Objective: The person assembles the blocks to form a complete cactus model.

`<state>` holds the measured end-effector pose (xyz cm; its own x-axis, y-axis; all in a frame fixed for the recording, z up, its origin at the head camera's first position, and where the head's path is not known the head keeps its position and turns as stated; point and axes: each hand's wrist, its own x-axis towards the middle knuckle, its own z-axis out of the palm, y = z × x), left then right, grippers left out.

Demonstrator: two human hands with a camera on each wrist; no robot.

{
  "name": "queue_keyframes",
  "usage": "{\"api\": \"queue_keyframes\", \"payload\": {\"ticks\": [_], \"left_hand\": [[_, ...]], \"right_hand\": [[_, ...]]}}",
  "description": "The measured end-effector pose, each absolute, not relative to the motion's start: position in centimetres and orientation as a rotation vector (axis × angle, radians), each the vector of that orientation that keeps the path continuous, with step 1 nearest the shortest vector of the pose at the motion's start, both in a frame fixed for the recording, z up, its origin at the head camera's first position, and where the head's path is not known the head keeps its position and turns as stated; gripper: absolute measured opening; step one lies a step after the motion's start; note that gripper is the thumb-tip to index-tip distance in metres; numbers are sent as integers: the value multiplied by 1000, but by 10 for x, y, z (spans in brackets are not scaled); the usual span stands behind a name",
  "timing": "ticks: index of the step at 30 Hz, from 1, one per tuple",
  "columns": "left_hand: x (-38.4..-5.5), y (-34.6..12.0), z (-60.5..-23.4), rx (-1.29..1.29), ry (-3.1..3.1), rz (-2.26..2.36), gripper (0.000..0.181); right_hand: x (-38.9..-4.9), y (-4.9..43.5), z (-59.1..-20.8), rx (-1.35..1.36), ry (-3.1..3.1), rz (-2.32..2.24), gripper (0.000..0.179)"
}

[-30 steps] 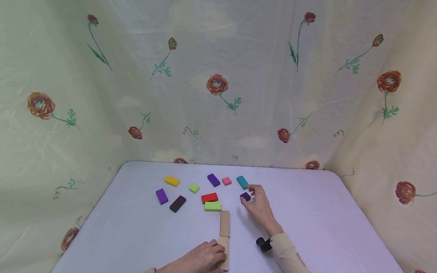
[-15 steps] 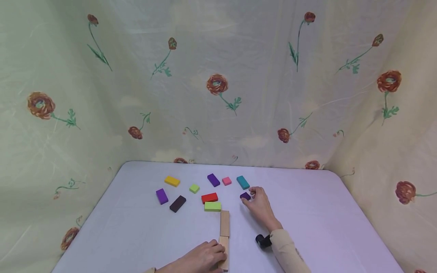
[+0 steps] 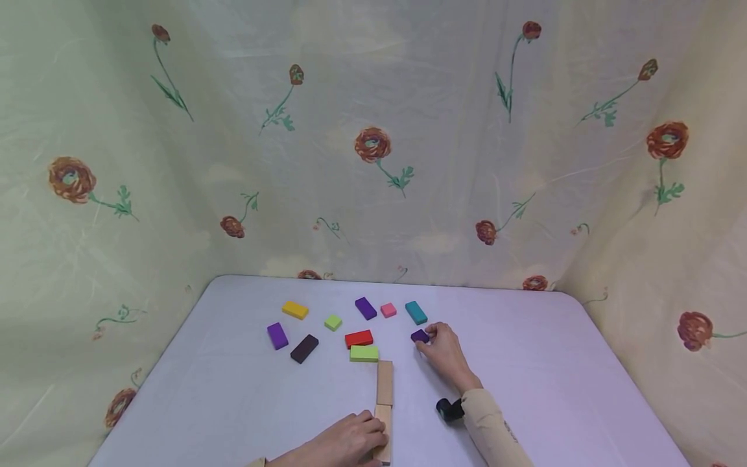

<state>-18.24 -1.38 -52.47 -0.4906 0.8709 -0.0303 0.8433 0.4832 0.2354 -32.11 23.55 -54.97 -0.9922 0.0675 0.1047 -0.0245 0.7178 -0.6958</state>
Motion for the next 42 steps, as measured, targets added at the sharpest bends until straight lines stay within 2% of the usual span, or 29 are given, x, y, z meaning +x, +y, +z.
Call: {"api": "queue_keyframes", "payload": {"ticks": [42], "left_hand": [[-183, -14, -526, 1495, 2577, 254, 29]], "right_hand": [[-332, 226, -548, 126, -2884, 1187, 30]]}}
